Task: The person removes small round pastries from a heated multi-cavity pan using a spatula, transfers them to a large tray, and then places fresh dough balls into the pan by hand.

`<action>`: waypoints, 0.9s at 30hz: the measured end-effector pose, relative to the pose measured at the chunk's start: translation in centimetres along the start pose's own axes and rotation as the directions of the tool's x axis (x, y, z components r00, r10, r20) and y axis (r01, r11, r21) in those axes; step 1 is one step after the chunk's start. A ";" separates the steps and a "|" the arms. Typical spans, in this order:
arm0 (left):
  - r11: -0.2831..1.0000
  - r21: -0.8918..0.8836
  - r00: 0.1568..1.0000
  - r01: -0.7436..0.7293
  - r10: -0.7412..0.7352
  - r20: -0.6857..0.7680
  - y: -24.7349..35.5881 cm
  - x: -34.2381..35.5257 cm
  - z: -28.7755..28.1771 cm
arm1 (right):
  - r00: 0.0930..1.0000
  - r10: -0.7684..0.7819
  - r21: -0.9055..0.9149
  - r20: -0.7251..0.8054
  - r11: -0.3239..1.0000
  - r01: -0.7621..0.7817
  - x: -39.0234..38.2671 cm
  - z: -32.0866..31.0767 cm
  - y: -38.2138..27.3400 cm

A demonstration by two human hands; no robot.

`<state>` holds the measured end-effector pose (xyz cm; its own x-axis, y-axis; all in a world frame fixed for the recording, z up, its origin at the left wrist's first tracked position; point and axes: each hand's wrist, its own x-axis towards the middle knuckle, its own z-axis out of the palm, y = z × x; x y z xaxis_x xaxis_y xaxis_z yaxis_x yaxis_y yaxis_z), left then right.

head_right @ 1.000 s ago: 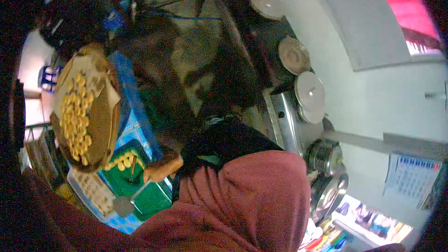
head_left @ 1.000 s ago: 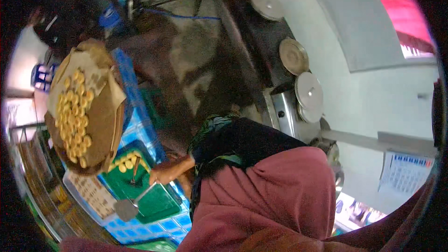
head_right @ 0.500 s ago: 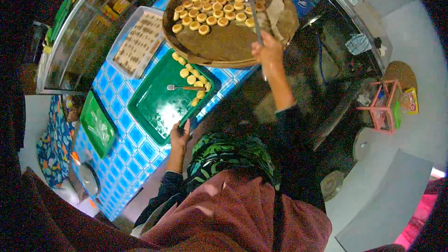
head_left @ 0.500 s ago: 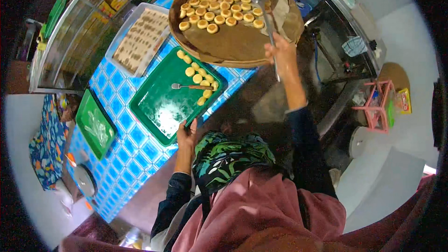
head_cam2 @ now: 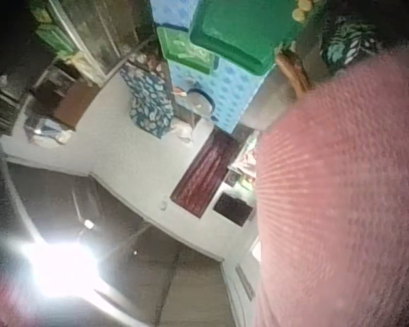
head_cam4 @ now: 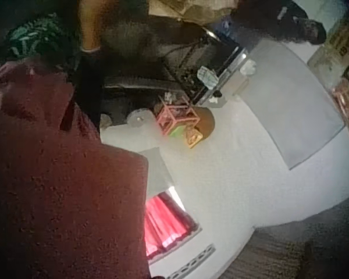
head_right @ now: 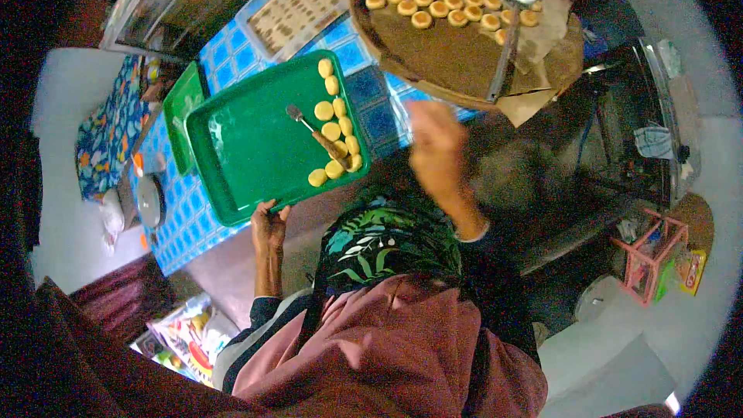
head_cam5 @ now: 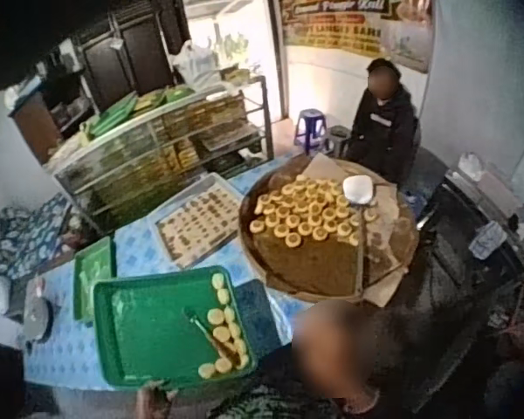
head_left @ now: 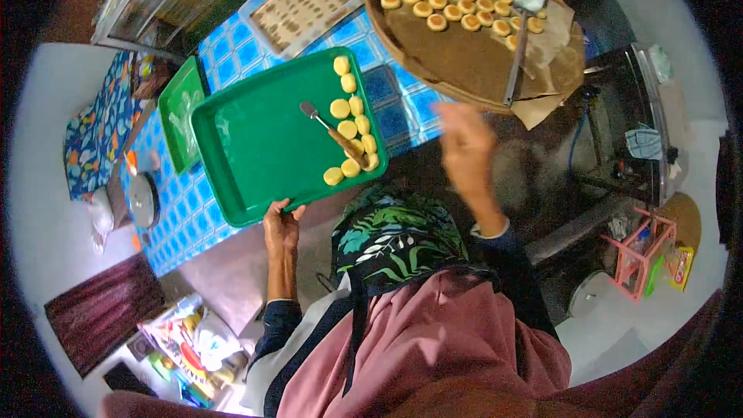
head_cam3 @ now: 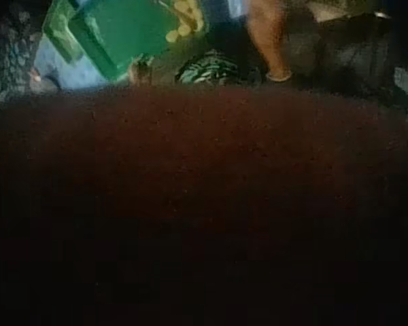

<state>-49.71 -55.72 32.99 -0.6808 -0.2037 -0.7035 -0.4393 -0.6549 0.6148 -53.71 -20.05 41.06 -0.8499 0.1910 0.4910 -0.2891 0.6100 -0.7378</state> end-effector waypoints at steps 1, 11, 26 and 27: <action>0.999 0.014 0.999 -0.035 0.035 -0.004 0.4 -1.0 0.2 | 0.987 -0.090 0.097 0.136 0.992 0.078 -0.2 1.8 -1.3; 0.996 -0.089 0.999 0.017 -0.022 -0.049 -3.4 -3.7 -1.3 | 0.850 -0.077 -0.377 0.520 0.873 0.310 -3.0 13.0 -2.6; 0.969 -0.078 0.956 -0.236 0.217 -0.198 1.3 -5.7 -4.4 | 0.959 0.051 -0.380 0.278 0.923 0.061 0.1 12.9 6.6; 0.966 -0.098 0.956 -0.237 0.214 -0.200 1.9 -6.2 -4.0 | 0.967 -0.025 -0.305 0.254 0.947 0.105 0.3 11.9 5.0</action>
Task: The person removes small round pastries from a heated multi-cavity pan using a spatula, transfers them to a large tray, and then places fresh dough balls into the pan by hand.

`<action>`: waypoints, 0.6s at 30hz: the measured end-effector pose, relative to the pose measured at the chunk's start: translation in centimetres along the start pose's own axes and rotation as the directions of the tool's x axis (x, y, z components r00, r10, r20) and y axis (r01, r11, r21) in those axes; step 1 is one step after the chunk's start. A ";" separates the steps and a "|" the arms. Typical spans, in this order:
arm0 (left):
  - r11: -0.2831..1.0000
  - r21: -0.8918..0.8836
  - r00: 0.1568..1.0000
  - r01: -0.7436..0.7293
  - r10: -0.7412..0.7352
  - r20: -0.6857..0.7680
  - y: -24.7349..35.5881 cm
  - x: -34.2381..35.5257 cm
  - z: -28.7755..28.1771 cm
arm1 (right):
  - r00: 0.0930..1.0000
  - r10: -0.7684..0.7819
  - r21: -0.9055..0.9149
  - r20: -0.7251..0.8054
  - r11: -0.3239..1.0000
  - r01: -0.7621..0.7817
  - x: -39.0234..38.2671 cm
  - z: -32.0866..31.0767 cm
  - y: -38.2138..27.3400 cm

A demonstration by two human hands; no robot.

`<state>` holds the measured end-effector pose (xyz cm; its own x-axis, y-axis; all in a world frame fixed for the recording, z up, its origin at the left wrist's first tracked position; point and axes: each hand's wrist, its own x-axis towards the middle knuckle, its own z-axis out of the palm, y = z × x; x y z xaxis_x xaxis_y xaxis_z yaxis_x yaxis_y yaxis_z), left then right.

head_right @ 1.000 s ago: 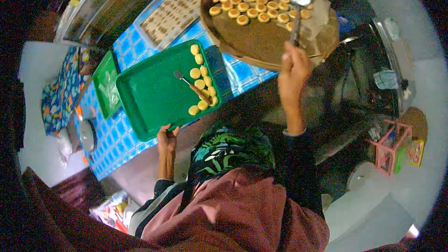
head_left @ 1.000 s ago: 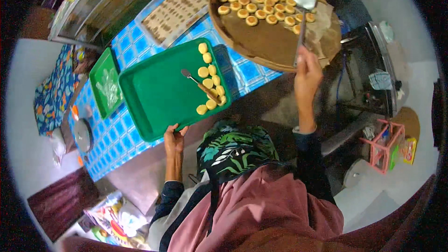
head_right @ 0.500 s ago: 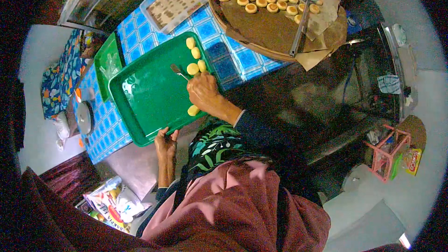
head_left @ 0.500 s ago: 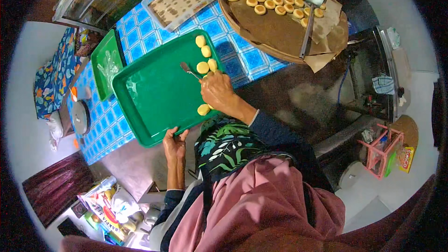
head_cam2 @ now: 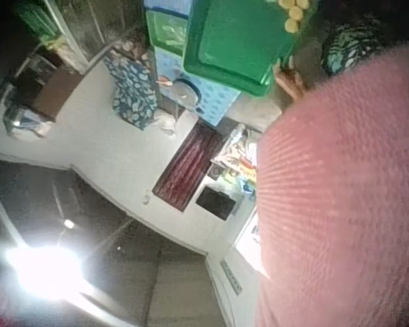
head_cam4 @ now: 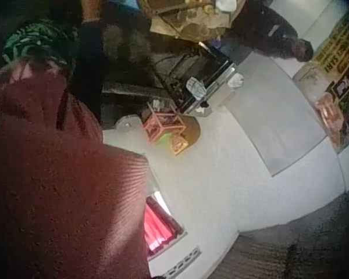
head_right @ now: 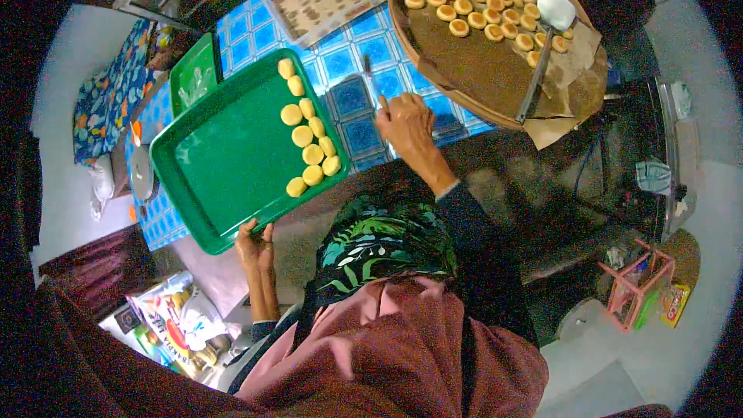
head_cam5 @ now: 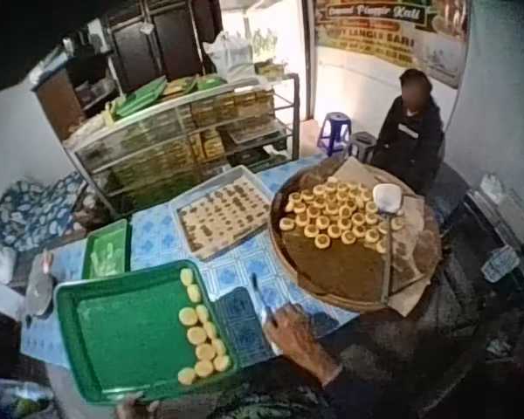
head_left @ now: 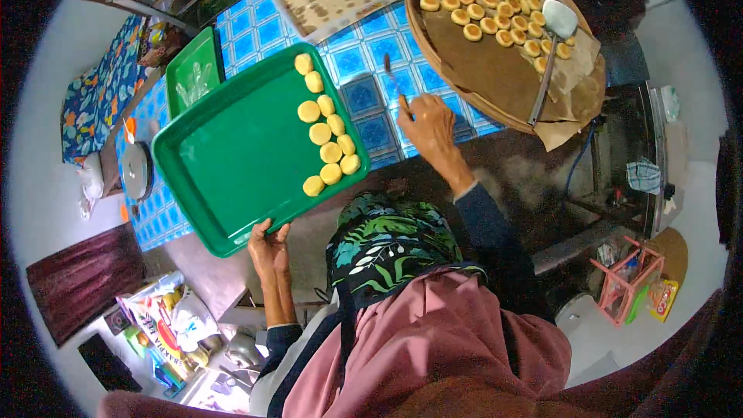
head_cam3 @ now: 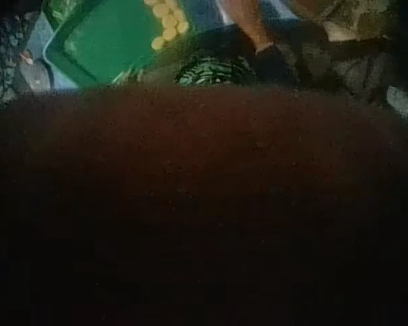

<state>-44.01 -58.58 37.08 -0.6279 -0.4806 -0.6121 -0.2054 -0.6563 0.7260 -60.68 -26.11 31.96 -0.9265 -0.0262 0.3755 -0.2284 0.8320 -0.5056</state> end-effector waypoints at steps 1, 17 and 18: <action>1.000 -0.023 1.000 -0.002 0.002 -0.001 0.5 -0.4 0.0 | 0.997 -0.012 -0.013 -0.081 1.000 0.011 0.5 -2.4 -1.3; 0.966 0.256 0.866 0.021 -0.146 0.479 0.1 -3.5 14.2 | 0.868 -0.077 -0.027 -0.491 0.997 0.074 1.7 -21.0 -0.2; 0.939 0.343 0.840 -0.034 -0.159 0.518 -0.4 -3.6 14.8 | 0.877 -0.118 -0.150 -0.467 0.987 0.053 1.3 -21.6 0.2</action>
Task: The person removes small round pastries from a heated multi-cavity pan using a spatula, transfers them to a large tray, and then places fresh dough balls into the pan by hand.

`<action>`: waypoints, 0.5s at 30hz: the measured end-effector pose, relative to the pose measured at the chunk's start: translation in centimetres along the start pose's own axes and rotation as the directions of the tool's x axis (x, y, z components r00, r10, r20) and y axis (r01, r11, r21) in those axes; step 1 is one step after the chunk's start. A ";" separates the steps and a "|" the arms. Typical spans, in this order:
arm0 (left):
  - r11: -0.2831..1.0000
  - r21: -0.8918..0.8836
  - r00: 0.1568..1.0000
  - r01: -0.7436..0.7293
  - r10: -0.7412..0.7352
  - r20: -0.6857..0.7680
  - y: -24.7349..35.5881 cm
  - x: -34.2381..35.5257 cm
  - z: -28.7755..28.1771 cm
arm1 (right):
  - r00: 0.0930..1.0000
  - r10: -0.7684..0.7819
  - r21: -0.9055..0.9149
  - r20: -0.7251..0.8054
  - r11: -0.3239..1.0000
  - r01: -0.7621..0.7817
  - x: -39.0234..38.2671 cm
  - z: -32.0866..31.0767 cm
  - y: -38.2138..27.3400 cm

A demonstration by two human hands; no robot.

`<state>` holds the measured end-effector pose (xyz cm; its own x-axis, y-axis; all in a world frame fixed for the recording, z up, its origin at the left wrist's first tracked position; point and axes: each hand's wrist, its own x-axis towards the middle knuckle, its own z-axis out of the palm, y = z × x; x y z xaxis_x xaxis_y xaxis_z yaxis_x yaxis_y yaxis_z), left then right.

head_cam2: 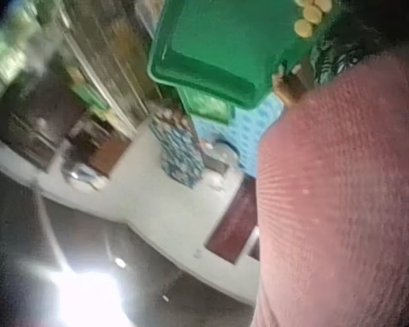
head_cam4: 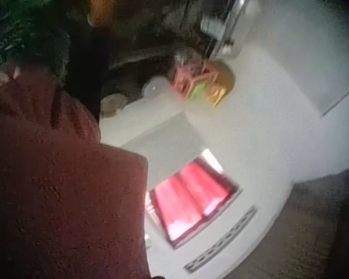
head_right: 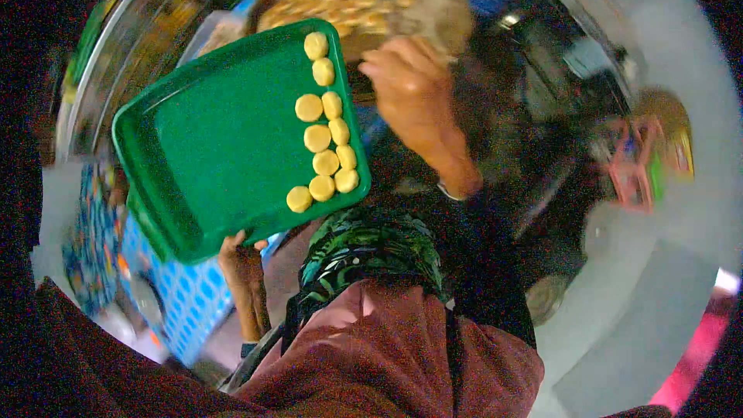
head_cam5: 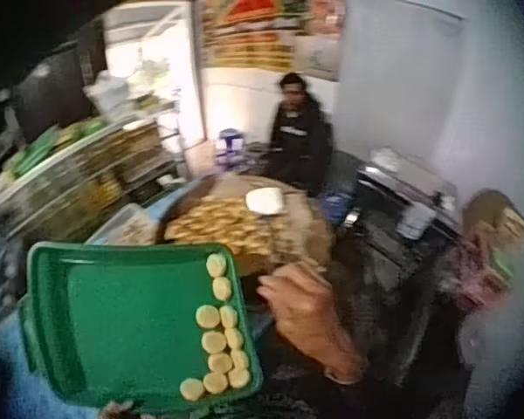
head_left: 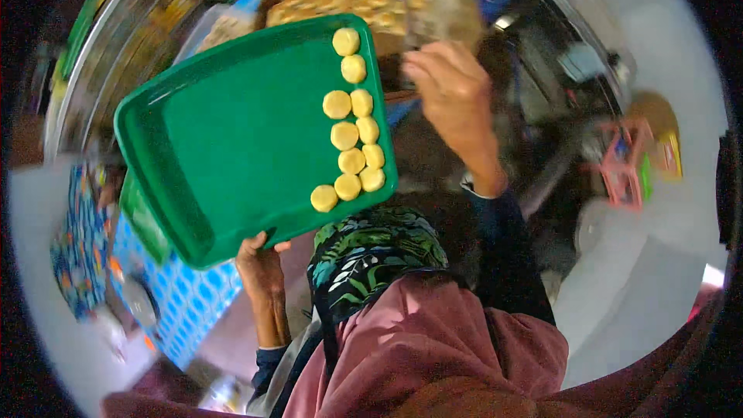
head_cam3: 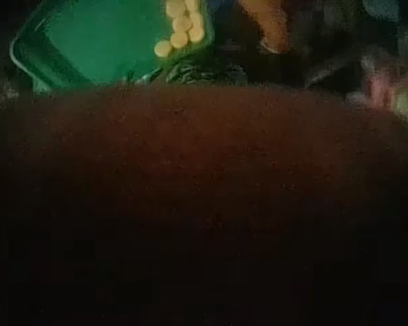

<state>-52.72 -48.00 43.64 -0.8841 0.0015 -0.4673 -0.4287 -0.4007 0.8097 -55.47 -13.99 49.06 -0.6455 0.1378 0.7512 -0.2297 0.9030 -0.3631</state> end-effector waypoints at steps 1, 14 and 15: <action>0.999 0.016 0.998 0.039 -0.040 0.039 0.1 -0.4 1.5 | 0.999 -0.039 -0.127 0.032 0.991 0.042 0.1 -1.0 0.6; 0.659 0.692 0.537 0.294 -0.713 0.451 12.3 13.7 4.4 | 0.727 0.600 -0.720 -0.334 0.336 -0.608 -3.3 0.3 -9.7; 0.580 0.734 0.496 0.354 -0.781 0.379 12.9 14.4 5.4 | 0.672 0.646 -0.691 -0.361 0.299 -0.658 -4.1 0.6 -10.0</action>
<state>-71.97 -48.16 49.28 -0.1739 0.6611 -0.7299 -0.6979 0.4402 0.5650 -50.96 -23.80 49.30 -0.3196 0.8233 0.4691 0.8594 0.4604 -0.2224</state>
